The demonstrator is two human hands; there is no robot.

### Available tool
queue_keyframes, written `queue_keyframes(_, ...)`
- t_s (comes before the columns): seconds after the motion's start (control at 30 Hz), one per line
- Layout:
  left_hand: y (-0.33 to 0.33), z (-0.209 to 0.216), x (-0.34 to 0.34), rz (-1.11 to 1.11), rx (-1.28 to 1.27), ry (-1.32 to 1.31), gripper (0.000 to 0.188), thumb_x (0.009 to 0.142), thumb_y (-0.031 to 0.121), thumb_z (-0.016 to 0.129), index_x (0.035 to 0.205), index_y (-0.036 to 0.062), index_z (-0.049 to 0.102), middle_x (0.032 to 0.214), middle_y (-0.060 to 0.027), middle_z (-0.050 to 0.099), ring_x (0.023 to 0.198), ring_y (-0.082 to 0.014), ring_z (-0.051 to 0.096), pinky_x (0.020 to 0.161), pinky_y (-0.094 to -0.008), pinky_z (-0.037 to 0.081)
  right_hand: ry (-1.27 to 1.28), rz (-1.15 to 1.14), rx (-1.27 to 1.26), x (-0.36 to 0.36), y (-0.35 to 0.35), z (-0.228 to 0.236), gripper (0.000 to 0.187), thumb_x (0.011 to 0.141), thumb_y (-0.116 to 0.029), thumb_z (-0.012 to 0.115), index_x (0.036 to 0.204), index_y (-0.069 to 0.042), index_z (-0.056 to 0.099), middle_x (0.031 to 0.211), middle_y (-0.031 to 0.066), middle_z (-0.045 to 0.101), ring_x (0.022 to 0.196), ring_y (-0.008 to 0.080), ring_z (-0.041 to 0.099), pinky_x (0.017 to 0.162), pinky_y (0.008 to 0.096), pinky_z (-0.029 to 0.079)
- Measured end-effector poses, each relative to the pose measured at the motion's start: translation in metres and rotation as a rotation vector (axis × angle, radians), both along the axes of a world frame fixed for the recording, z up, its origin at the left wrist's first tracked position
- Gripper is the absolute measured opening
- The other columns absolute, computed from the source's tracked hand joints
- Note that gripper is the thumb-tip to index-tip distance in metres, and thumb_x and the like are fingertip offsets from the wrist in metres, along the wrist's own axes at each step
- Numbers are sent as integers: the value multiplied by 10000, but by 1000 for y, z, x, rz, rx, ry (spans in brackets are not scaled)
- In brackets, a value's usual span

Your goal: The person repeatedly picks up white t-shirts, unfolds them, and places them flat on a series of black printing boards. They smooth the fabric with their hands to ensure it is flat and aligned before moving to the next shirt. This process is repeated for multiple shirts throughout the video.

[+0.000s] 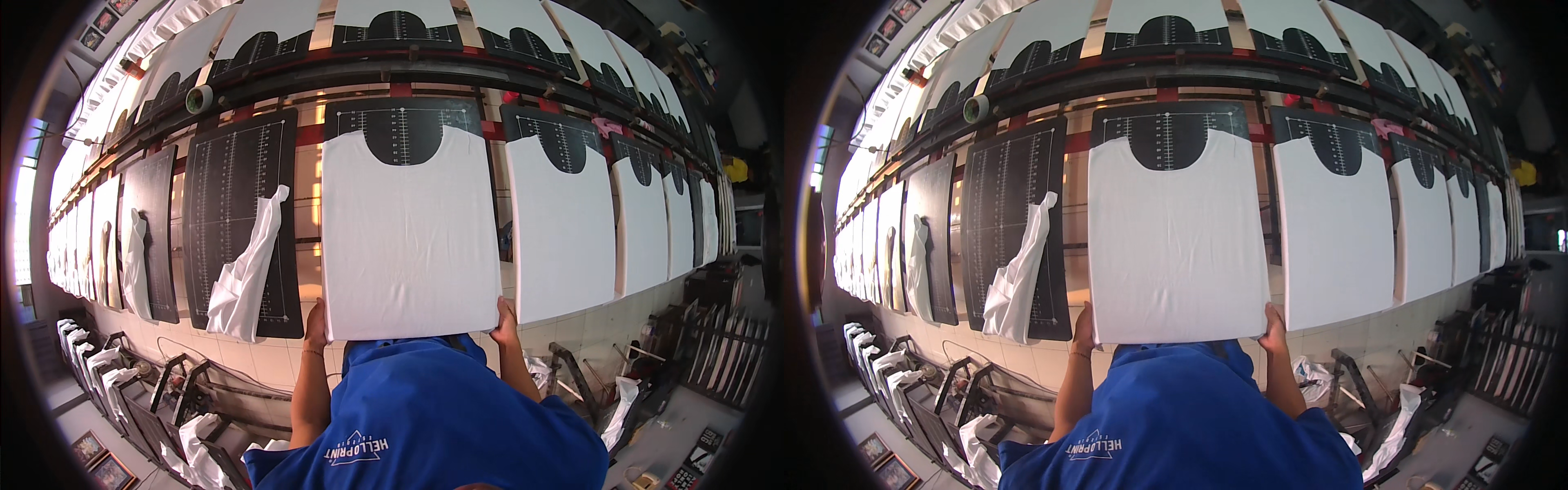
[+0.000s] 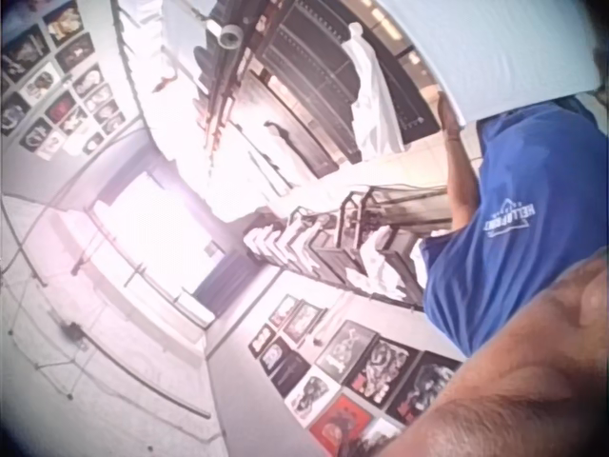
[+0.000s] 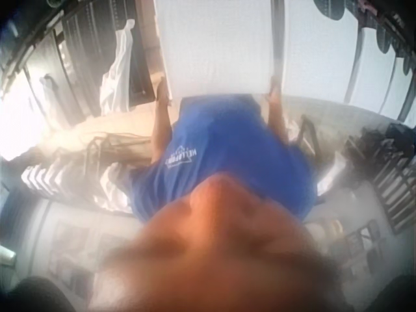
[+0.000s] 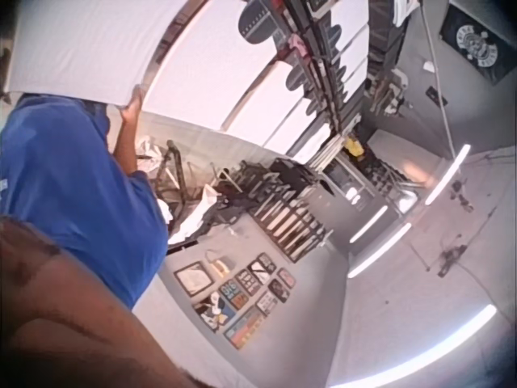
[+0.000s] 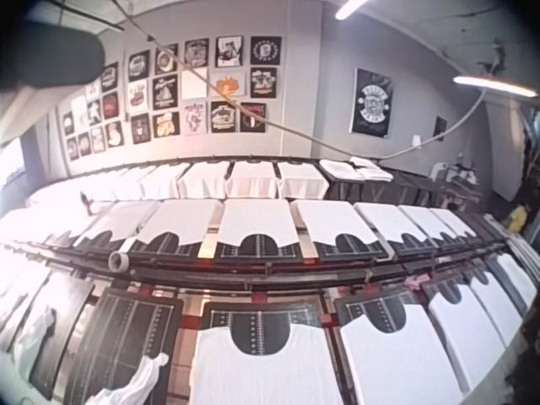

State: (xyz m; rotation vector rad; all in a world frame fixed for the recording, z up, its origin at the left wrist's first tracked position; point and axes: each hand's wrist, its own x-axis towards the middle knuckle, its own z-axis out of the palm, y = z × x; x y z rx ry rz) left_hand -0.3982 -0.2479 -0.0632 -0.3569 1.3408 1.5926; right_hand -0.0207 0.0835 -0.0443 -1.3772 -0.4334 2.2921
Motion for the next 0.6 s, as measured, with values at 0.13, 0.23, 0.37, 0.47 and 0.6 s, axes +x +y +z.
queue_keyframes(0.13,2,5,4,9,65,10,581,1063,487,355,1251,-20,568,1094,-121,687,967,-206,685,857,-344,565,-388,363,308,14,9,-30,418,1033,-331,508,1315,-26,557,1224,128,636,1133,268,612,961,400,505)
queue_keyframes(0.23,9,7,8,79,80,-65,575,1061,495,359,1220,-12,579,1068,-115,687,934,-198,680,827,-335,562,-898,515,1047,-48,16,34,444,1014,-318,531,1345,-23,527,1316,188,570,1234,330,543,1062,440,417)
queue_keyframes(0.37,-6,-13,4,153,-36,-49,541,1055,502,391,1117,8,604,972,-87,674,842,-176,654,752,-302,541,-465,1077,1974,-171,-5,90,560,968,-399,569,1411,-66,488,1464,202,458,1387,370,393,1162,512,284)
queue_keyframes(0.47,-70,-50,16,-37,-303,101,504,1047,486,428,1018,21,620,875,-63,648,755,-163,622,686,-278,514,-147,1315,2173,-252,41,76,641,934,-456,584,1457,-110,452,1535,162,398,1446,356,316,1199,539,201)
queue_keyframes(0.6,-119,-40,57,-125,-665,243,517,1006,498,482,1023,8,647,868,-85,674,720,-162,629,618,-281,503,-627,1050,1903,-342,80,67,658,928,-404,597,1483,-102,415,1576,166,332,1476,345,269,1218,549,136)
